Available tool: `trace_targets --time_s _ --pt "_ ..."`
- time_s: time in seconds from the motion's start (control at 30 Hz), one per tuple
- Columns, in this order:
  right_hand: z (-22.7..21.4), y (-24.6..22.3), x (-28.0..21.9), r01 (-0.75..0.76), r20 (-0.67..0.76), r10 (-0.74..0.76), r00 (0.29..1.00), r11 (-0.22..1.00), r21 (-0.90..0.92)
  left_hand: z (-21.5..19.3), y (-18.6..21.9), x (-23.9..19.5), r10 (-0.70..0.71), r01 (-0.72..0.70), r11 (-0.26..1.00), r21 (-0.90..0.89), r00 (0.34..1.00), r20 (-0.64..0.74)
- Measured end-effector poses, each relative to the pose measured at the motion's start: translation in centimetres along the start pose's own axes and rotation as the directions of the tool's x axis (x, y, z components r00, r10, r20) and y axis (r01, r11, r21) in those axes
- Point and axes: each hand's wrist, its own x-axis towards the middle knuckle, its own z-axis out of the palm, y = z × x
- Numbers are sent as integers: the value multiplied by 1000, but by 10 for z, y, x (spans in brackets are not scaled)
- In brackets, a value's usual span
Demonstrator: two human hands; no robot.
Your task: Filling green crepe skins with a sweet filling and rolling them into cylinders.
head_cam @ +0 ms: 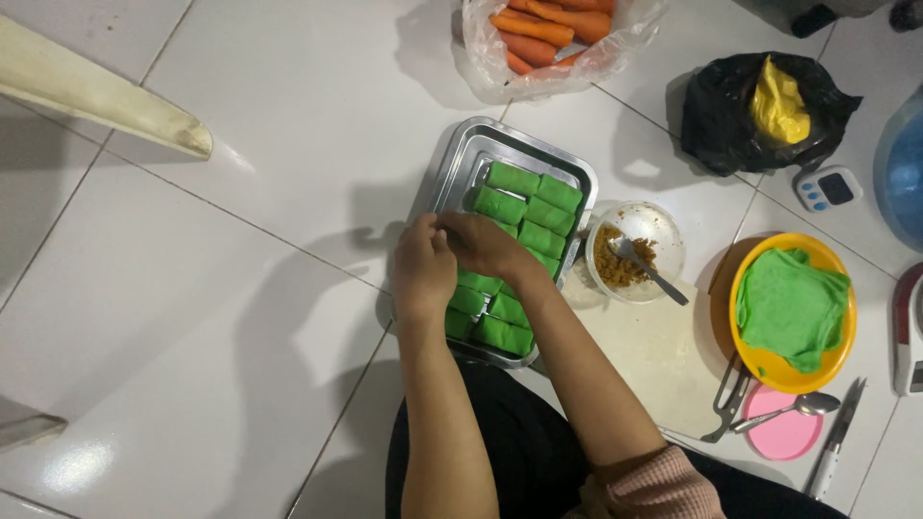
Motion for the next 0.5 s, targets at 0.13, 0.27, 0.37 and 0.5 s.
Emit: trace_targets --time_s 0.13,0.27,0.37,0.5 --pt "16 13 9 28 -42 -33 999 995 -94 -1 0 0 -4 4 1000 -10 1000 1" --pt "33 36 10 150 -291 -307 906 877 -456 3 -6 5 1 -1 1000 31 1000 3" --pt "36 32 -3 107 -421 -414 807 804 -585 4 -9 7 1 -1 999 40 1000 3" --pt "37 30 -18 73 -418 -428 801 763 -642 4 -6 6 6 -6 999 48 1000 5"
